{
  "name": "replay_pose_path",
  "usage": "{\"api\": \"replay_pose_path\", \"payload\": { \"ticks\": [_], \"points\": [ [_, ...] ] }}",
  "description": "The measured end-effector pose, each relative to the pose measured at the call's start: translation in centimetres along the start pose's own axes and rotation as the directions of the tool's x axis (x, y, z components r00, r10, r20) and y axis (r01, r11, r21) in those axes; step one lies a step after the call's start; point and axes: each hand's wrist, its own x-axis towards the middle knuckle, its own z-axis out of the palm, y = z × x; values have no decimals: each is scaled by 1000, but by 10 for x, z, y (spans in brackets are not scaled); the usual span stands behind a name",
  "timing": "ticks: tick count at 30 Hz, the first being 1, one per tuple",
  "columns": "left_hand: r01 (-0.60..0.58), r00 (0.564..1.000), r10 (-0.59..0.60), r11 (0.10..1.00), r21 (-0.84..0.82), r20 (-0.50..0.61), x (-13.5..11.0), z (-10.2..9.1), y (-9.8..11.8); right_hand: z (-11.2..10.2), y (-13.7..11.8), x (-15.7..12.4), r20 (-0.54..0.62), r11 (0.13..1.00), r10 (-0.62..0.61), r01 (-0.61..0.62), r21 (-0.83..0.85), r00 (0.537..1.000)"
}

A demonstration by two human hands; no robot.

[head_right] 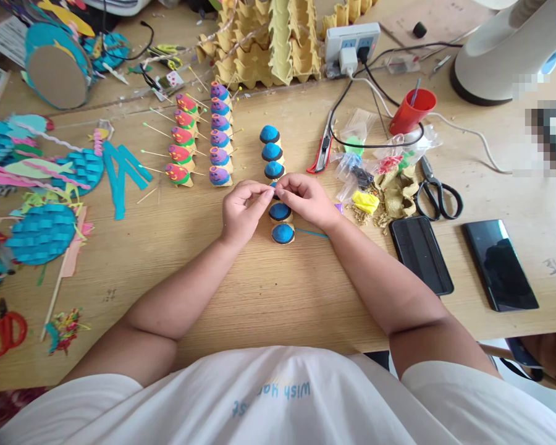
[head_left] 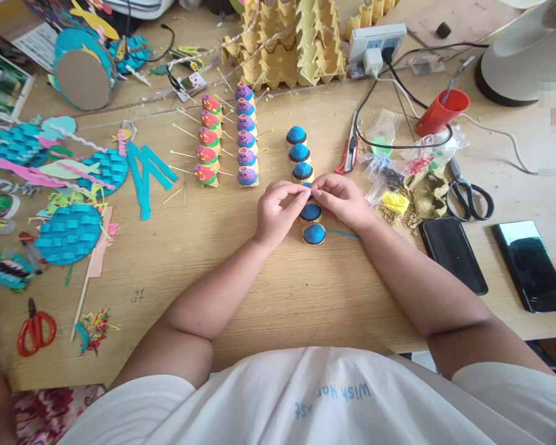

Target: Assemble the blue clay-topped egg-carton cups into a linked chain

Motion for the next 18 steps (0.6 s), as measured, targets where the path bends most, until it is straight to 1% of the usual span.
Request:
{"api": "replay_pose_path", "payload": {
  "ticks": [3,6,18],
  "points": [
    [-80,996,83,990,116,-24,0,-1,0,0,1,0,-14,1000,6,-5,21,1000],
    [-114,992,121,978,174,-31,0,-2,0,0,2,0,-19,1000,3,-3,23,1000],
    [-178,982,187,954,243,-16,0,-1,0,0,2,1,-32,1000,12,-12,16,999]
  ]
}}
